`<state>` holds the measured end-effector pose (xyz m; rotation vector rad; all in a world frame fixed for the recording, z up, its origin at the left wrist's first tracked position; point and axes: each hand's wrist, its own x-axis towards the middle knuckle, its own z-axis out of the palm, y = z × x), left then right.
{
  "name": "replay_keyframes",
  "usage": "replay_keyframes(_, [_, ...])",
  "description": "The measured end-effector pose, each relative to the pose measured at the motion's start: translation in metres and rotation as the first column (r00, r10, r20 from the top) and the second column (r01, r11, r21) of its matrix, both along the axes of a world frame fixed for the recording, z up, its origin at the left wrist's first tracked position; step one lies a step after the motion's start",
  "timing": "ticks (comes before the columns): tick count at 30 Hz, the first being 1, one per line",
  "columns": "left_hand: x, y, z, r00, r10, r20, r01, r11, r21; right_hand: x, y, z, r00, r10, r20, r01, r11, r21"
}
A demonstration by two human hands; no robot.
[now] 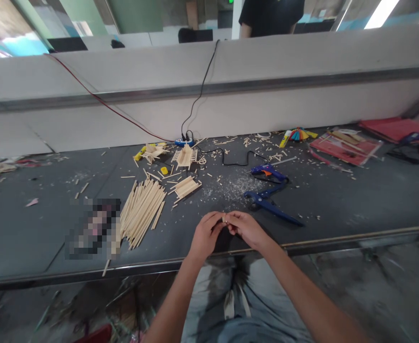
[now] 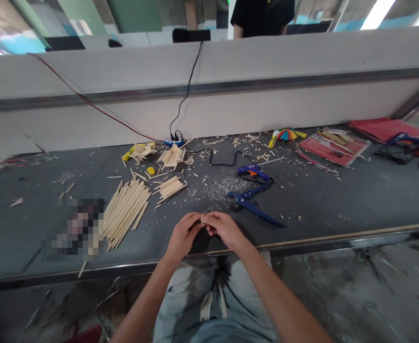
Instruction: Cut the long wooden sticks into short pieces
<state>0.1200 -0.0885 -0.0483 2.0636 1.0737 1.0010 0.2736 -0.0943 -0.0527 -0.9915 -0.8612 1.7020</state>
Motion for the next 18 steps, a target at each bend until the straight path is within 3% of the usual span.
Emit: replay_keyframes(18, [-0.001,0.0,0.0005,1.0,-0.015,0.019,0.017,0.998,-0.063,0.0011,0.0001,-0.0032,0.997,0.054,0.048,-0.055,0.998,0.013])
